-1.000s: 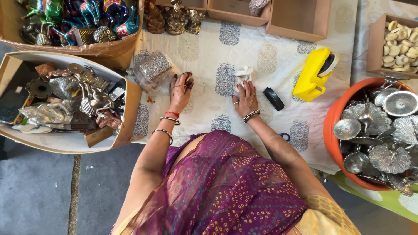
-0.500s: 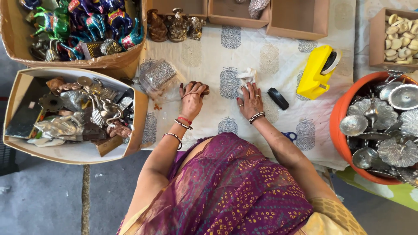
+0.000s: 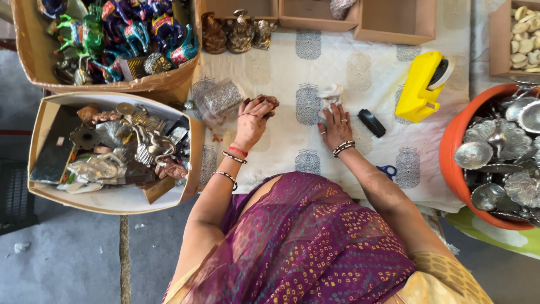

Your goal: Cleaning and wrapping small brass statues for packing.

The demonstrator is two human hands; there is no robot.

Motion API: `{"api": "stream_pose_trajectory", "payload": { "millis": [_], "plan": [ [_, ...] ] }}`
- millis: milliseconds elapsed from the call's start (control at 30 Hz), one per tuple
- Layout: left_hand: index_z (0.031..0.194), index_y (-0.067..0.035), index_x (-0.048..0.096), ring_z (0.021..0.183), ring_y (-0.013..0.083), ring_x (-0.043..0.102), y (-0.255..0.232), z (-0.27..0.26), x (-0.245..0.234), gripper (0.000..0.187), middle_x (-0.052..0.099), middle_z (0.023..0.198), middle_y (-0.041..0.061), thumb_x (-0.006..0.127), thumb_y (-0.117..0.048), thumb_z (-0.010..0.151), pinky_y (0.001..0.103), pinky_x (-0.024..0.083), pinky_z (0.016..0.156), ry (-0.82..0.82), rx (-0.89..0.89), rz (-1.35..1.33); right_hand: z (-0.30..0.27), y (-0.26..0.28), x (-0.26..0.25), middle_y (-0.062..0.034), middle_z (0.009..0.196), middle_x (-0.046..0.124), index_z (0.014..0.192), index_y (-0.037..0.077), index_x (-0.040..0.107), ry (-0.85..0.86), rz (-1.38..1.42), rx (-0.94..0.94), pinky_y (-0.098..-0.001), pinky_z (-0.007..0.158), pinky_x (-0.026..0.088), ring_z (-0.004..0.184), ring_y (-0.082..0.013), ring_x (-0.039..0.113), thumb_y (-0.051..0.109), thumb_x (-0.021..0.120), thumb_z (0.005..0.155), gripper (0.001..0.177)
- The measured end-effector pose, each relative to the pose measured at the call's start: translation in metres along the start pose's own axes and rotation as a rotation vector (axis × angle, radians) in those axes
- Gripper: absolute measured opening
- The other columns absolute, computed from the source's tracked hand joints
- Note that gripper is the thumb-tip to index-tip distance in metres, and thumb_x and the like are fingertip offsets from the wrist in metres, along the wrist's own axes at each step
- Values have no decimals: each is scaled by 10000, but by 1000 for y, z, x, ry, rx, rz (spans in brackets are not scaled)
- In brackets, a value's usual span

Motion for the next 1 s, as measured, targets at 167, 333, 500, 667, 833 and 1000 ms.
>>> {"api": "stream_pose_trajectory", "payload": {
  "millis": [167,333,500,667,833,1000],
  "plan": [
    [1180,-176,707,1268,230,577,-13,-9,2,371,693,1235,-19,644,-14,852,477,425,1062,33,123,71,-1,1,2,-194,1616,335,1464,61,498,33,-8,16,-609,1220,225,1523,-412,264,355,626,982,578],
    [1140,-221,720,1193,165,585,0,-35,31,389,692,1108,-70,640,-30,810,472,418,1073,149,236,91,8,-4,5,-191,1616,355,1401,82,526,54,36,65,-612,1223,250,1516,-418,297,318,717,950,544],
    [1156,-164,702,1133,219,627,-9,-31,12,372,693,1158,14,669,-24,813,413,496,987,131,145,-14,23,62,-33,-198,1555,386,1407,115,489,2,-30,75,-642,1158,262,1461,-426,331,278,803,831,675],
    [1169,-104,655,1014,294,683,6,-34,13,305,696,1139,87,727,-79,873,391,562,842,2,17,-149,27,141,-39,-170,1513,455,1449,107,434,-53,197,-306,-558,1149,368,1415,-375,443,262,818,821,753],
    [1232,-98,616,1053,279,685,22,-47,19,323,705,1097,80,722,-116,927,426,562,893,210,-294,-132,39,159,-40,-77,1316,663,1362,138,507,-33,337,-320,-402,830,571,1089,-298,680,229,770,901,538],
    [1172,-99,647,1268,304,517,27,-43,4,437,641,1246,89,786,-155,761,603,339,1087,152,-146,187,47,151,-28,-61,1159,722,1263,154,557,-24,289,-234,-396,715,573,913,-270,721,241,755,958,374]
  ]
}}
Point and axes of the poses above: each hand's wrist, its own z-axis towards the middle knuckle, its own x-axis out of the palm, y = z × x, the point moved 2 cm from there along z, towards the middle knuckle
